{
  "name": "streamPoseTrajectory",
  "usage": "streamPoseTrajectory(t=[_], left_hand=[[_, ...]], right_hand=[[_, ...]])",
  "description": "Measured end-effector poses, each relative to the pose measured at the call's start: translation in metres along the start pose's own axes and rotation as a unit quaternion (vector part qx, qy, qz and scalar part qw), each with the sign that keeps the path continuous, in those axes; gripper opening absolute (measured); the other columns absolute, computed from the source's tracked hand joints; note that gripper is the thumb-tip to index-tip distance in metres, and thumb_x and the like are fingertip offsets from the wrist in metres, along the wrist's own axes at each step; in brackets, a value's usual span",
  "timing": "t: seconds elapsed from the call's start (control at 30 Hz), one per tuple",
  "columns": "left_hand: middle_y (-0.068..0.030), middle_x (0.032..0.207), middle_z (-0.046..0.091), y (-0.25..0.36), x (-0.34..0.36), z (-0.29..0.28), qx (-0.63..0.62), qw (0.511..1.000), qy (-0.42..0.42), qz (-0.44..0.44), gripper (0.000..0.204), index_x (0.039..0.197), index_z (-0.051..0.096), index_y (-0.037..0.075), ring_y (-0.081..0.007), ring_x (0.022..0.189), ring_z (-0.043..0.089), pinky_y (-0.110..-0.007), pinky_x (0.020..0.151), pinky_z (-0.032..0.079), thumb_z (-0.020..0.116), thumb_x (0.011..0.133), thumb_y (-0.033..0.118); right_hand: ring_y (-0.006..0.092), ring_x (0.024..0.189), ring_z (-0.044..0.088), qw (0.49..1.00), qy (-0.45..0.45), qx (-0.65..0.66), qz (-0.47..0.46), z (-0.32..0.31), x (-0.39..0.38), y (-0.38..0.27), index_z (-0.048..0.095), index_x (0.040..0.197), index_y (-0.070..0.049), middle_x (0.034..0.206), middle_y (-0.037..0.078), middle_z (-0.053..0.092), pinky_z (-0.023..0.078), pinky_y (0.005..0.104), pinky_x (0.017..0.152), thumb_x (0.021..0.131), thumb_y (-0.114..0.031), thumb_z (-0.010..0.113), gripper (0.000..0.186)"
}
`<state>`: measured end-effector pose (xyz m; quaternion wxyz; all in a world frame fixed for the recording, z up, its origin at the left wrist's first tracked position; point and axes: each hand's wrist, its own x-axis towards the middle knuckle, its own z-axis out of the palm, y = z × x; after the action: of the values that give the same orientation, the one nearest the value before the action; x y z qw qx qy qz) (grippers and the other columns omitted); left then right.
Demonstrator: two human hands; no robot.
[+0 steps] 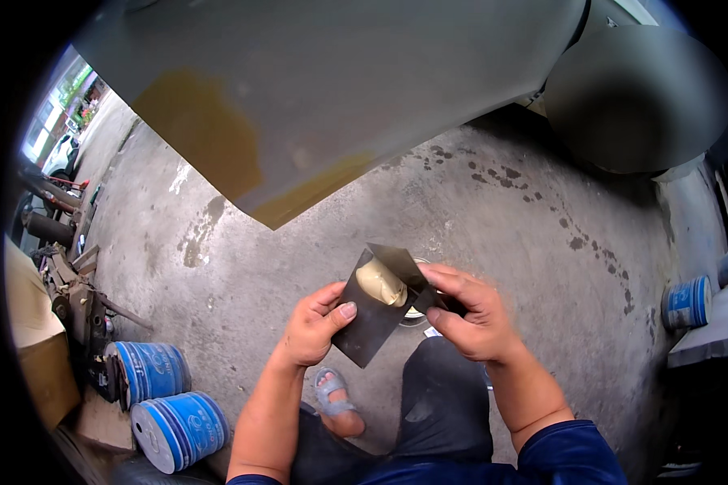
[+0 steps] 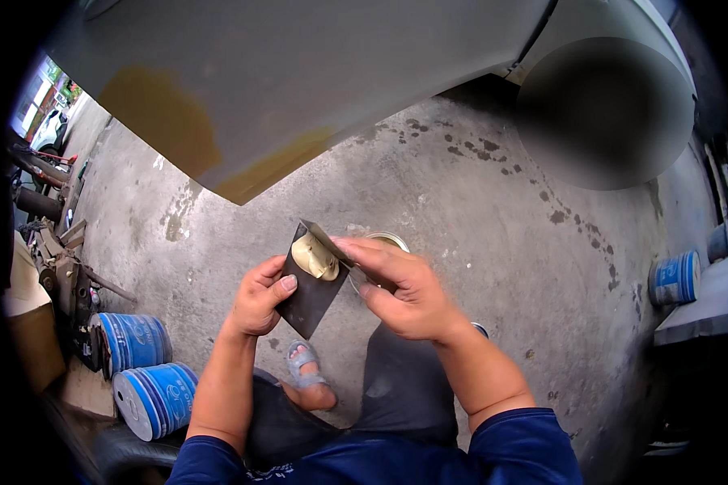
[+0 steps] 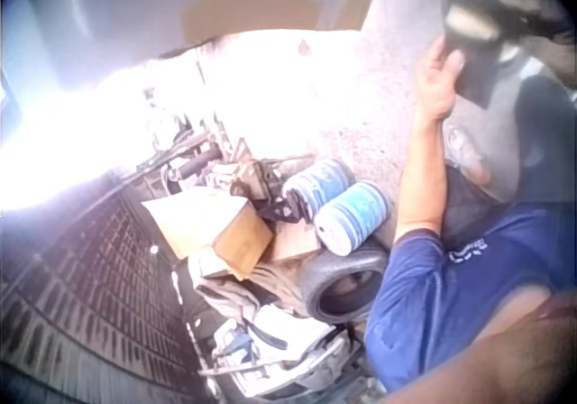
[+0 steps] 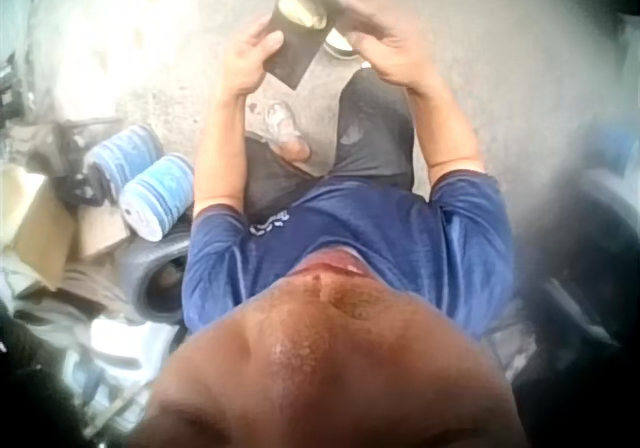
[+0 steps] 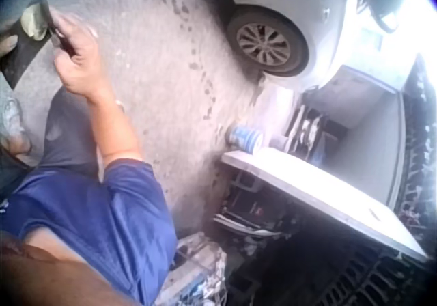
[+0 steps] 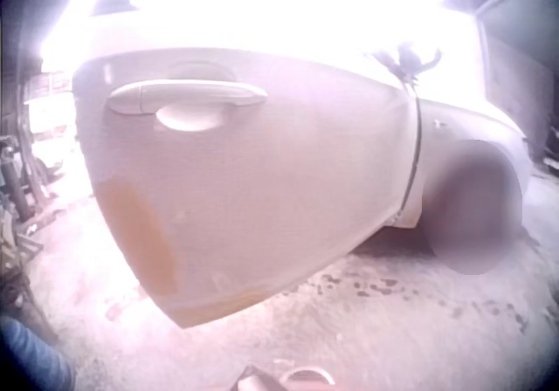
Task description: The person mixes body filler with a hardener on a spreader, then applies the mixture to a damaged area on a white car door using a putty knife. The person smooths the filler over the surface to prepare it for further finishing.
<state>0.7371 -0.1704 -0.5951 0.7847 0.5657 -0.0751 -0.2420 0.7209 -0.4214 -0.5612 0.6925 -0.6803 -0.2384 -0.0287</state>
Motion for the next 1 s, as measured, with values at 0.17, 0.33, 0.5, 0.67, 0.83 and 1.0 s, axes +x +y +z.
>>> streamPoseTrajectory(t=[0.17, 0.33, 0.5, 0.67, 0.83, 1.0], left_hand=[[-0.0095, 0.12, 0.061, 0.001, 0.002, 0.002, -0.091, 0.995, 0.017, 0.034, 0.039, 0.129, 0.049, -0.004, -0.0156, 0.107, 0.058, -0.031, 0.095, 0.046, 0.056, 0.094, 0.01], [-0.0114, 0.117, 0.061, -0.004, 0.002, 0.019, -0.253, 0.962, 0.101, 0.011, 0.034, 0.128, 0.047, 0.0, -0.021, 0.105, 0.061, -0.036, 0.094, 0.05, 0.049, 0.095, 0.003], [-0.0113, 0.117, 0.061, -0.012, 0.003, 0.038, -0.272, 0.958, 0.088, 0.01, 0.032, 0.125, 0.05, 0.0, -0.0198, 0.107, 0.06, -0.035, 0.095, 0.048, 0.053, 0.095, 0.008], [-0.0129, 0.12, 0.06, -0.015, 0.002, 0.026, -0.226, 0.969, 0.097, 0.033, 0.033, 0.127, 0.048, 0.0, -0.0212, 0.108, 0.061, -0.036, 0.096, 0.049, 0.051, 0.095, 0.005], [-0.0128, 0.122, 0.059, -0.009, -0.001, 0.02, -0.218, 0.97, 0.08, 0.072, 0.036, 0.13, 0.047, -0.001, -0.0212, 0.111, 0.059, -0.036, 0.099, 0.047, 0.052, 0.095, 0.004], [-0.0121, 0.122, 0.06, -0.018, -0.001, 0.028, -0.192, 0.98, 0.049, 0.032, 0.038, 0.131, 0.047, -0.003, -0.02, 0.111, 0.058, -0.035, 0.099, 0.045, 0.054, 0.094, 0.005]], right_hand=[[0.0302, 0.118, 0.057, 0.963, -0.055, -0.258, -0.061, -0.016, -0.022, 0.054, 0.06, 0.126, -0.006, 0.125, 0.016, 0.06, 0.044, 0.037, 0.099, 0.069, 0.013, 0.047, 0.061], [0.0106, 0.084, 0.061, 0.957, 0.179, 0.185, 0.131, -0.009, -0.042, 0.053, 0.052, 0.118, 0.003, 0.093, 0.007, 0.064, 0.049, 0.0254, 0.077, 0.089, -0.005, 0.052, 0.03], [0.0077, 0.083, 0.057, 0.978, -0.011, 0.139, 0.154, 0.019, -0.039, 0.058, 0.052, 0.116, 0.0, 0.092, 0.003, 0.061, 0.047, 0.0241, 0.076, 0.091, -0.016, 0.065, 0.033], [0.0092, 0.087, 0.059, 0.976, 0.071, 0.132, 0.16, 0.011, -0.023, 0.083, 0.054, 0.116, 0.0, 0.095, 0.004, 0.063, 0.048, 0.0248, 0.077, 0.092, -0.018, 0.065, 0.032], [0.0043, 0.078, 0.055, 0.958, 0.178, 0.114, 0.192, -0.005, -0.022, 0.094, 0.055, 0.112, -0.001, 0.087, 0.001, 0.063, 0.044, 0.0212, 0.069, 0.091, -0.022, 0.066, 0.031], [0.0107, 0.084, 0.062, 0.927, 0.274, 0.193, 0.17, 0.008, -0.009, 0.067, 0.046, 0.118, 0.003, 0.097, 0.009, 0.065, 0.051, 0.0253, 0.075, 0.093, -0.013, 0.06, 0.033]])
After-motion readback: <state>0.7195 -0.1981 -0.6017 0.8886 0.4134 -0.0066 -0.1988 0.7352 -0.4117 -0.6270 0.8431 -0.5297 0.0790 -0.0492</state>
